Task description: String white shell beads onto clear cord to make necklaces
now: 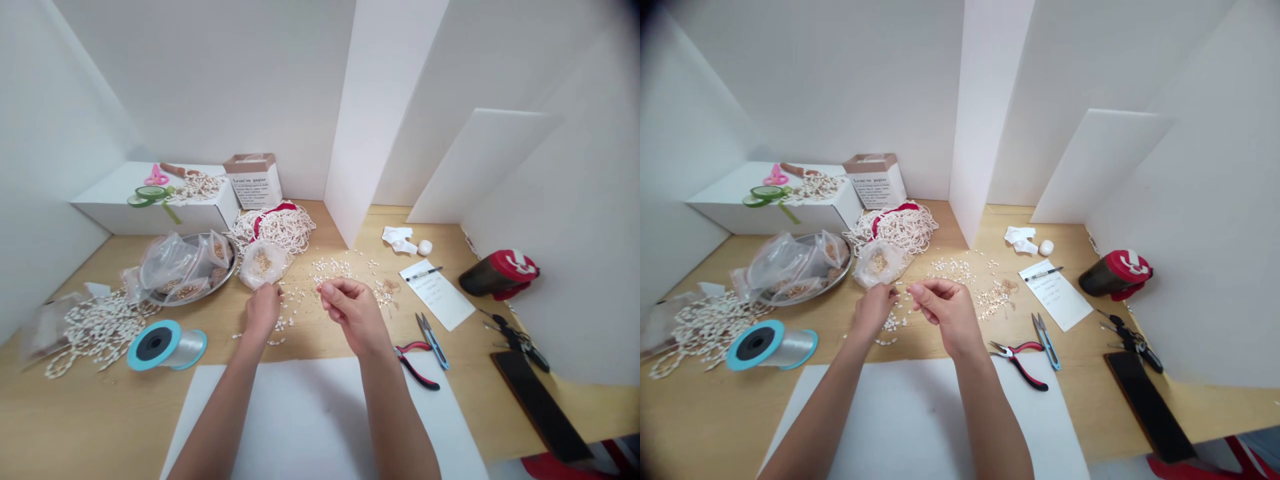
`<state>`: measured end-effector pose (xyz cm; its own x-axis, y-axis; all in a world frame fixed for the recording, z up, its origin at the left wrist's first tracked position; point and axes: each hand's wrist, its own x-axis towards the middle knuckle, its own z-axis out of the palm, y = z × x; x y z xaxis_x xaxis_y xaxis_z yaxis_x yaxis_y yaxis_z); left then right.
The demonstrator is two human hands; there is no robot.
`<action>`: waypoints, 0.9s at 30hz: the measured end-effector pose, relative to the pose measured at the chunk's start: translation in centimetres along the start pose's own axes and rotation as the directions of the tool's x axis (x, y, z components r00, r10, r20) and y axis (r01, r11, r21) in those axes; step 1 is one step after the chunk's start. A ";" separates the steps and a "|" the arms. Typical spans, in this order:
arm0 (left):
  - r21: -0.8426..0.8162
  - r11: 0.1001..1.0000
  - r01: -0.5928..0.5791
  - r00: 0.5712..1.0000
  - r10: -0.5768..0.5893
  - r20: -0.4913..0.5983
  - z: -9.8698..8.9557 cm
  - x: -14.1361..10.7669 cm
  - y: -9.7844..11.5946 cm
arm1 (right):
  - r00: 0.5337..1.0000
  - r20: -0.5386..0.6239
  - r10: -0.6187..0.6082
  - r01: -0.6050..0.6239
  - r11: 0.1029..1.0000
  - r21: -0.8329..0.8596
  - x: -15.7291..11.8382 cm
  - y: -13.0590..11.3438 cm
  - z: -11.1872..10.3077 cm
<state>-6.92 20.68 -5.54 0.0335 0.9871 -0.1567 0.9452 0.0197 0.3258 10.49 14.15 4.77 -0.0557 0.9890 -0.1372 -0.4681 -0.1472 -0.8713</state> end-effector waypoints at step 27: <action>-0.872 -0.416 0.258 0.955 0.247 0.165 -8.2 -6.8 4.5 | 0.854 -0.079 -0.515 0.407 0.755 -0.515 -2.7 0.1 3.3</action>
<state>-5.54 15.40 4.68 0.3186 0.9212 -0.2234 -0.6677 0.3854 0.6370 7.70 11.48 6.62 0.2634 0.9189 0.2938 0.0779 0.2833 -0.9559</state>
